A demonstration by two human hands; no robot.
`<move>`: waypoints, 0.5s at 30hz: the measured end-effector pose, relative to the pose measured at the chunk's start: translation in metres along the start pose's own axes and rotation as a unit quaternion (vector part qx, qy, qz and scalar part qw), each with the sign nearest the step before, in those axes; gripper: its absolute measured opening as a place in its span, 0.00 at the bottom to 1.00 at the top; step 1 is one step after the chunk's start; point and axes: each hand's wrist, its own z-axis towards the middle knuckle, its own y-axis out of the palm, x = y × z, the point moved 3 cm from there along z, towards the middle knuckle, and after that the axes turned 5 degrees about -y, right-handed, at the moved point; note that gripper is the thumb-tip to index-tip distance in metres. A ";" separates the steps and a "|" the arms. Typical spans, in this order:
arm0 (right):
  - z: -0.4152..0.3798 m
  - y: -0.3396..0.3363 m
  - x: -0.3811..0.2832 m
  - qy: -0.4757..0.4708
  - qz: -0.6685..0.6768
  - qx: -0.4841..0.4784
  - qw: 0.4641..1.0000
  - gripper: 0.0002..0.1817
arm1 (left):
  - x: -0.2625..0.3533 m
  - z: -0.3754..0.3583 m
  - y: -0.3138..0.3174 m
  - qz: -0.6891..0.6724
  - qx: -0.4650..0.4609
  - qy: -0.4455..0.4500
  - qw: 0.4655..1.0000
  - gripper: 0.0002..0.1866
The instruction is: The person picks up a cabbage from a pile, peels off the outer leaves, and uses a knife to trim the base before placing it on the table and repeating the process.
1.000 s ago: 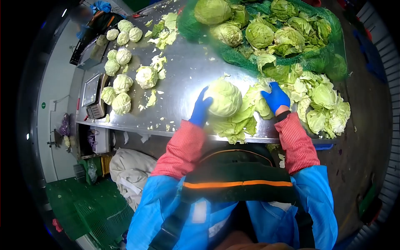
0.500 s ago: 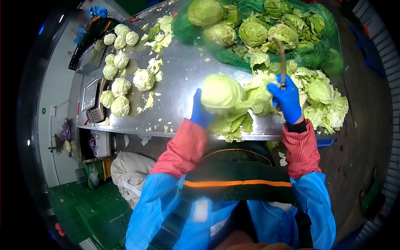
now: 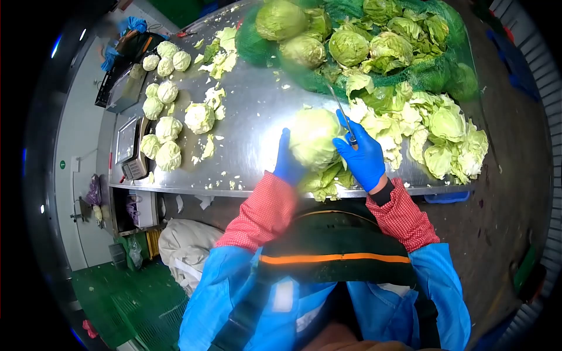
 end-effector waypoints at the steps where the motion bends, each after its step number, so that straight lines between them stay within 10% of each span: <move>1: -0.004 0.002 0.005 -0.016 0.030 0.023 0.999 0.21 | -0.006 0.000 -0.005 -0.053 0.012 0.004 0.999 0.45; 5: 0.003 -0.028 0.043 0.043 -0.028 0.040 0.998 0.14 | 0.001 -0.008 -0.007 -0.130 -0.065 -0.015 0.989 0.43; 10: 0.009 -0.024 -0.001 0.024 -0.178 -0.067 0.981 0.48 | 0.015 -0.013 -0.006 -0.060 -0.062 -0.017 0.996 0.38; 13: 0.014 -0.002 0.021 -0.060 0.020 -0.052 0.997 0.42 | 0.026 -0.006 -0.007 0.436 0.008 0.175 0.883 0.41; 15: 0.011 -0.008 0.039 0.172 0.275 -0.156 0.933 0.36 | 0.044 -0.046 0.014 0.531 0.004 0.197 0.824 0.55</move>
